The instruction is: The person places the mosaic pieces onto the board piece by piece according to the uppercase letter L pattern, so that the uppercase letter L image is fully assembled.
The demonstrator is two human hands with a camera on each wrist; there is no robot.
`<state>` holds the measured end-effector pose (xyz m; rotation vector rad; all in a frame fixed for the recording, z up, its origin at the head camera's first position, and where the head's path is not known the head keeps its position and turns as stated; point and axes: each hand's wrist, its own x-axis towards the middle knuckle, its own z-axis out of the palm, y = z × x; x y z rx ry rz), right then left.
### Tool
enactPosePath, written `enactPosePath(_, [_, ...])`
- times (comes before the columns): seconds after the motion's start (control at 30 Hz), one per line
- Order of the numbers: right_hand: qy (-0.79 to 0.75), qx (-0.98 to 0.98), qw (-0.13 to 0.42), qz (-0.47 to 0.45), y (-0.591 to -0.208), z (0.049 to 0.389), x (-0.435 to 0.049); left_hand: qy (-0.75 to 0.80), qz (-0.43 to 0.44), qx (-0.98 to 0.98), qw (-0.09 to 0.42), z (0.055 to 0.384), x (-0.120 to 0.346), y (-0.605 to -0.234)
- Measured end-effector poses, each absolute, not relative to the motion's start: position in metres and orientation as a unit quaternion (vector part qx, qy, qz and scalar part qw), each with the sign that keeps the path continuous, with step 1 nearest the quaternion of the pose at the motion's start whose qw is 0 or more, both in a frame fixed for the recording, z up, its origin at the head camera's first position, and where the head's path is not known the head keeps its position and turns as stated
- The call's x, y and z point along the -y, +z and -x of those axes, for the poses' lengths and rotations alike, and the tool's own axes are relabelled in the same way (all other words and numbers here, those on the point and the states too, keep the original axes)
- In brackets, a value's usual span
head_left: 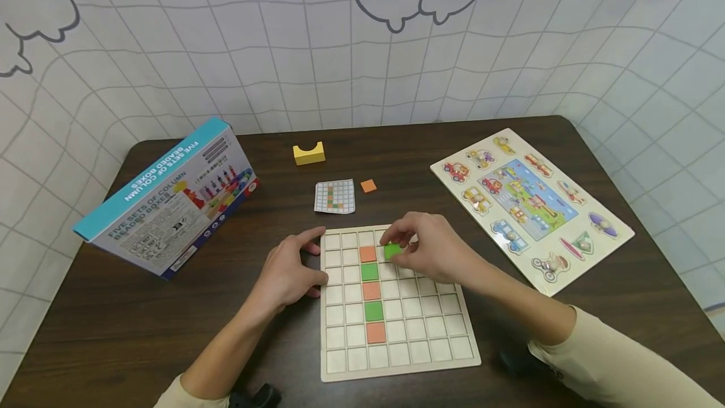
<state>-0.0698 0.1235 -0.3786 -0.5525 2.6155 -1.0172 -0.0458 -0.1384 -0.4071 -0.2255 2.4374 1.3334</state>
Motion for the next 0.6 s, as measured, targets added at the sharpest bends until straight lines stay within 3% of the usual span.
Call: enactPosePath(0.6, [-0.368,-0.890,0.167,0.213,-0.382,0.042,-0.126,0.476,0.075,-0.858,0.176,0.046,0.139,-0.408])
